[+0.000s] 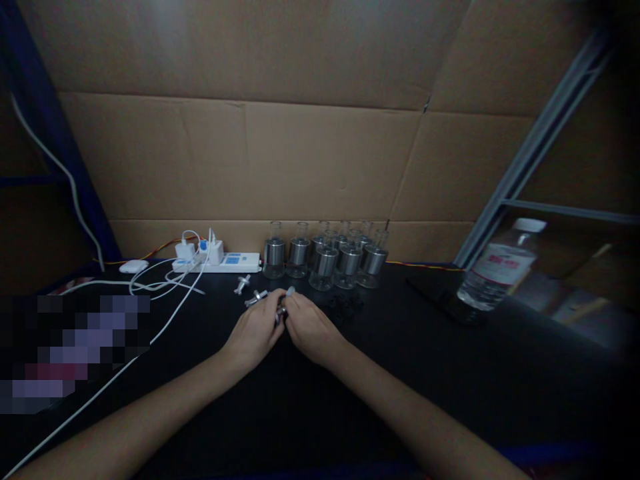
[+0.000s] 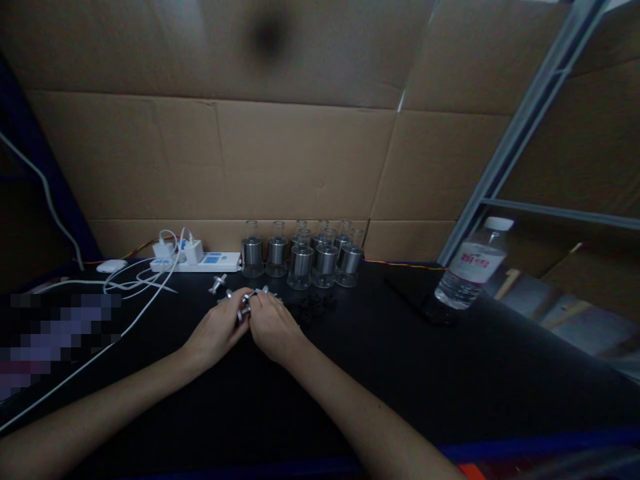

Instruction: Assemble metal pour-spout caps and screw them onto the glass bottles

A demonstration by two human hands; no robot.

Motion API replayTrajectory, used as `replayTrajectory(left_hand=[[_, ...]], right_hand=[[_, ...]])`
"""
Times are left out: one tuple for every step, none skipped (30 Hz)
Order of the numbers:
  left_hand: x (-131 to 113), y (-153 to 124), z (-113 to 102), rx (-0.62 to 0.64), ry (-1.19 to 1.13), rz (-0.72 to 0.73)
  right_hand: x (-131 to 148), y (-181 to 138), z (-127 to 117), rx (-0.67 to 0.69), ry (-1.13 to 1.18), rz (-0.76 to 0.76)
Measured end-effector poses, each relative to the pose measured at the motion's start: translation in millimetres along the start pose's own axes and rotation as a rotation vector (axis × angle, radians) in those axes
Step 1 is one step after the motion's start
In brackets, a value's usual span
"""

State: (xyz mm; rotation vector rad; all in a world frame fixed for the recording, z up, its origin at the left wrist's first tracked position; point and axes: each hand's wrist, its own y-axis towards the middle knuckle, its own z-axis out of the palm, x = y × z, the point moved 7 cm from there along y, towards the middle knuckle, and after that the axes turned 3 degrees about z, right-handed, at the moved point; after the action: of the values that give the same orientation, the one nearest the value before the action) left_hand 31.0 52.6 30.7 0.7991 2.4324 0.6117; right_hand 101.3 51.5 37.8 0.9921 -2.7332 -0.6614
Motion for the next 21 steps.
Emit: replayTrajectory(left_hand=[[1.9,0.5,0.3,-0.002,-0.016,-0.017],[3.8,0.9,0.3,-0.006,-0.032,-0.034],[5.9,1.3,0.0,-0.013,-0.051,-0.053],[8.0,1.5,-0.3,-0.020,-0.073,-0.074],[10.0,1.7,-0.7,-0.027,-0.096,-0.094],[11.5,1.9,-1.3,-0.035,-0.120,-0.109],[12.2,2.0,-1.7,-0.037,-0.143,-0.116],[12.0,2.1,-2.0,-0.036,-0.165,-0.113],[11.1,2.3,-2.3,-0.032,-0.185,-0.105],[10.0,2.3,-2.6,-0.027,-0.199,-0.096],[9.2,2.2,-2.8,-0.024,-0.209,-0.091],[8.6,2.1,-3.1,-0.022,-0.214,-0.090],[8.4,1.9,-3.5,-0.024,-0.218,-0.092],[8.5,1.7,-3.8,-0.028,-0.223,-0.095],[8.7,1.6,-3.9,-0.031,-0.227,-0.098],[9.0,1.5,-3.9,-0.034,-0.232,-0.099],[9.2,1.6,-3.8,-0.035,-0.235,-0.099],[9.1,1.7,-3.7,-0.035,-0.237,-0.095],[8.9,1.8,-3.5,-0.032,-0.238,-0.090],[8.5,1.9,-3.4,-0.029,-0.238,-0.084],[8.3,2.0,-3.3,-0.028,-0.236,-0.081]], right_hand=[[-2.5,0.7,-0.9,-0.001,0.026,0.000],[-6.7,1.6,-2.3,-0.004,0.054,0.008],[-12.7,2.4,-4.7,-0.013,0.082,0.028],[-20.4,3.2,-7.7,-0.028,0.108,0.058],[-28.9,3.6,-11.4,-0.051,0.130,0.091],[-37.8,3.6,-15.8,-0.084,0.142,0.126],[-46.1,3.2,-19.1,-0.105,0.149,0.155],[-53.2,2.6,-21.7,-0.119,0.155,0.175],[-59.4,1.8,-23.2,-0.125,0.161,0.194],[-64.6,0.9,-23.5,-0.121,0.168,0.213],[-68.8,0.0,-23.0,-0.113,0.175,0.234],[-72.0,-0.8,-21.8,-0.101,0.182,0.256],[-73.8,-1.2,-20.4,-0.089,0.186,0.274],[-74.2,-1.4,-19.3,-0.081,0.188,0.283],[-73.1,-1.1,-18.7,-0.079,0.189,0.280],[-70.9,-0.5,-18.5,-0.081,0.189,0.266],[-68.0,0.1,-18.7,-0.085,0.189,0.245],[-64.8,0.7,-19.0,-0.089,0.189,0.222],[-61.5,1.2,-19.3,-0.090,0.189,0.199],[-58.4,1.4,-19.2,-0.087,0.189,0.178],[-55.4,1.4,-18.9,-0.080,0.189,0.158]])
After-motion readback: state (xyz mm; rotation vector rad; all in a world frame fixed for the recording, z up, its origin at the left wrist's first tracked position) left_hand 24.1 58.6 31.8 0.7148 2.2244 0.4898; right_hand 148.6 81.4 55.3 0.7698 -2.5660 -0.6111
